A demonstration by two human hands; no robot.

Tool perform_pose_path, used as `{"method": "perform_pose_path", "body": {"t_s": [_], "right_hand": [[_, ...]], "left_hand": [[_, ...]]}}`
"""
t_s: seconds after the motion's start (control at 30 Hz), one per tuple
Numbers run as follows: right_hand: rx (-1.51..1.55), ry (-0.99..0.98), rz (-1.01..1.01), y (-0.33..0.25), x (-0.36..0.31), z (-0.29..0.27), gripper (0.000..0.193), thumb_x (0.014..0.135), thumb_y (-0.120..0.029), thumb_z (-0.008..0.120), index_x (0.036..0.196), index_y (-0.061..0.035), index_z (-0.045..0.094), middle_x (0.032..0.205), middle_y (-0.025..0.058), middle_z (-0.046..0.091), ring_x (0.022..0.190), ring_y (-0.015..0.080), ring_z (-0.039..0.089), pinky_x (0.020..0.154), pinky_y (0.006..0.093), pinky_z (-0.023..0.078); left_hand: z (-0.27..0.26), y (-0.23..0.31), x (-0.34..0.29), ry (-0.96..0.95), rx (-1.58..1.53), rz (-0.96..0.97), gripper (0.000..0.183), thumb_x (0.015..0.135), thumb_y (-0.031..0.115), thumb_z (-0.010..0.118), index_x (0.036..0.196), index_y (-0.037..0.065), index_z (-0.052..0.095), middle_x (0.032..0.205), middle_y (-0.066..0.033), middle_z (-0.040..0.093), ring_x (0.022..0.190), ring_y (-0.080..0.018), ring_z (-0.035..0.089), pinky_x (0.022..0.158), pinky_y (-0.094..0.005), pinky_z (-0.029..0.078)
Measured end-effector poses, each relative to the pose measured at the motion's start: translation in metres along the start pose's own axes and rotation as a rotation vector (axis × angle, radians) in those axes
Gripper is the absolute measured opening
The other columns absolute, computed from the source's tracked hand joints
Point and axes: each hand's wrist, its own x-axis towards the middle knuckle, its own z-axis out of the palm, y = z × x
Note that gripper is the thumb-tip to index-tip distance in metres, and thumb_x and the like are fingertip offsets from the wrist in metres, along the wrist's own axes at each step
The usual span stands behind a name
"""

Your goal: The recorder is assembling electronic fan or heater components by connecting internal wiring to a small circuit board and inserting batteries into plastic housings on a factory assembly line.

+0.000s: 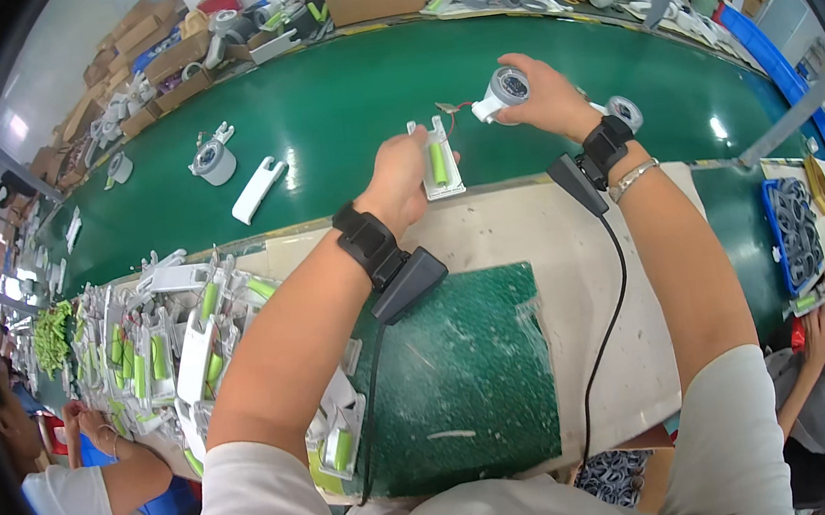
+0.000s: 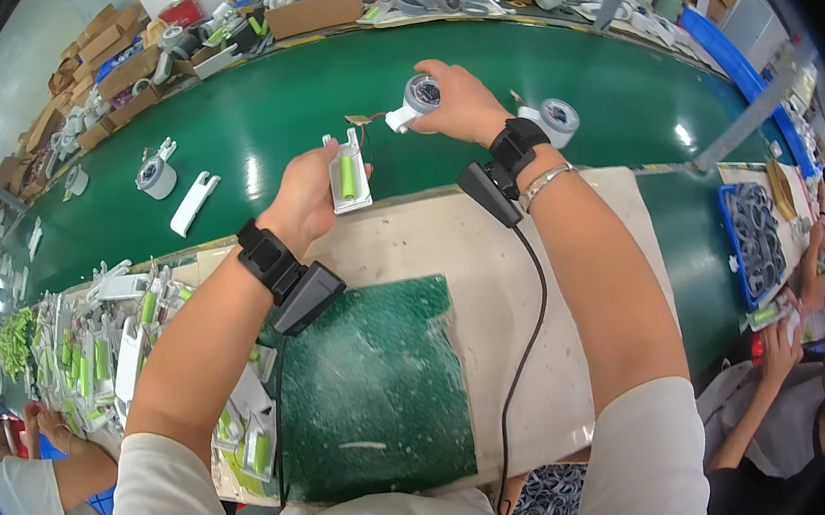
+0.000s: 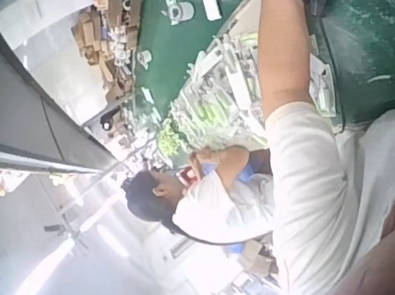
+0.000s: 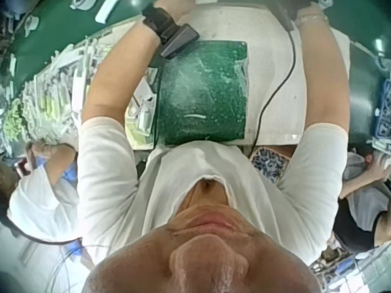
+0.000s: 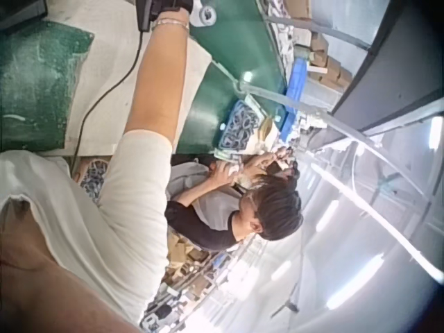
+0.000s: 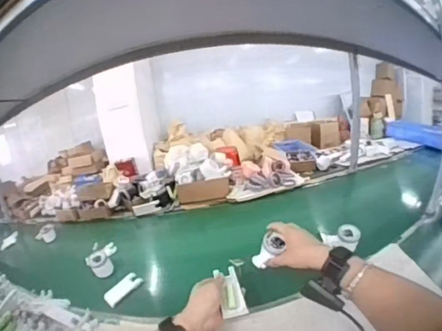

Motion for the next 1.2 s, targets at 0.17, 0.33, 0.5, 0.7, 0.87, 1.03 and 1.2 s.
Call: {"method": "perform_pose_path", "body": {"t_s": [0.17, 0.33, 0.5, 0.7, 0.87, 1.03, 1.2], "right_hand": [[-0.106, -0.035, 0.093, 0.007, 0.063, 0.043, 0.072, 0.060, -0.031, 0.074, 0.120, -0.0093, 0.042, 0.109, 0.0153, 0.053, 0.100, 0.0306, 0.053, 0.085, 0.0378, 0.044], [-0.163, 0.064, 0.260, 0.008, 0.108, 0.069, 0.071, 0.062, -0.034, 0.075, 0.119, -0.0078, 0.044, 0.110, 0.0174, 0.054, 0.103, 0.0313, 0.052, 0.086, 0.0371, 0.043], [-0.110, 0.209, 0.342, 0.017, 0.125, 0.077, 0.070, 0.066, -0.035, 0.072, 0.124, -0.0104, 0.040, 0.117, 0.0167, 0.047, 0.104, 0.0334, 0.051, 0.089, 0.0385, 0.043], [-0.067, 0.140, -0.131, 0.022, 0.063, 0.011, 0.041, 0.073, -0.034, 0.065, 0.099, -0.0024, 0.061, 0.106, 0.0175, 0.057, 0.105, 0.0308, 0.050, 0.092, 0.0365, 0.038], [-0.423, 0.119, 0.031, 0.097, -0.015, -0.066, 0.054, 0.074, -0.039, 0.064, 0.113, -0.0041, 0.054, 0.112, 0.0197, 0.054, 0.108, 0.0319, 0.049, 0.093, 0.0369, 0.038], [0.165, -0.025, 0.206, 0.132, -0.045, -0.037, 0.068, 0.075, -0.042, 0.064, 0.126, -0.0035, 0.040, 0.116, 0.0194, 0.052, 0.111, 0.0325, 0.047, 0.094, 0.0338, 0.036], [-0.081, 0.214, 0.105, 0.129, -0.060, -0.022, 0.047, 0.070, -0.019, 0.070, 0.111, -0.0077, 0.049, 0.102, 0.0177, 0.059, 0.094, 0.0322, 0.057, 0.082, 0.0360, 0.045]], "left_hand": [[-0.039, 0.000, 0.029, -0.006, -0.247, 0.160, 0.034, 0.092, 0.021, 0.042, 0.115, -0.003, 0.038, 0.111, -0.0155, 0.046, 0.105, -0.0246, 0.046, 0.094, -0.0360, 0.037], [-0.030, 0.004, 0.024, 0.328, -0.117, 0.190, 0.062, 0.086, 0.027, 0.051, 0.131, -0.002, 0.021, 0.133, -0.0191, 0.027, 0.122, -0.0268, 0.030, 0.104, -0.0362, 0.021], [0.002, 0.016, -0.005, 0.333, 0.186, 0.124, 0.059, 0.084, 0.025, 0.055, 0.130, 0.001, 0.027, 0.126, -0.0148, 0.036, 0.113, -0.0221, 0.037, 0.097, -0.0342, 0.029], [0.070, 0.009, -0.118, -0.256, 0.184, 0.114, 0.030, 0.086, 0.009, 0.051, 0.113, 0.004, 0.040, 0.103, -0.0029, 0.048, 0.096, -0.0118, 0.047, 0.082, -0.0282, 0.040], [0.103, 0.008, -0.208, -0.809, 0.151, 0.514, 0.018, 0.085, 0.015, 0.051, 0.097, 0.001, 0.048, 0.083, -0.0123, 0.053, 0.073, -0.0250, 0.056, 0.063, -0.0323, 0.046], [0.104, 0.040, -0.246, -0.897, 0.326, 0.569, 0.017, 0.081, 0.009, 0.054, 0.095, 0.001, 0.050, 0.081, -0.0146, 0.053, 0.072, -0.0295, 0.053, 0.064, -0.0346, 0.045], [0.088, 0.053, -0.285, -0.790, 0.598, 0.547, 0.020, 0.081, 0.008, 0.055, 0.098, 0.000, 0.049, 0.084, -0.0147, 0.053, 0.075, -0.0290, 0.054, 0.066, -0.0339, 0.045]]}}
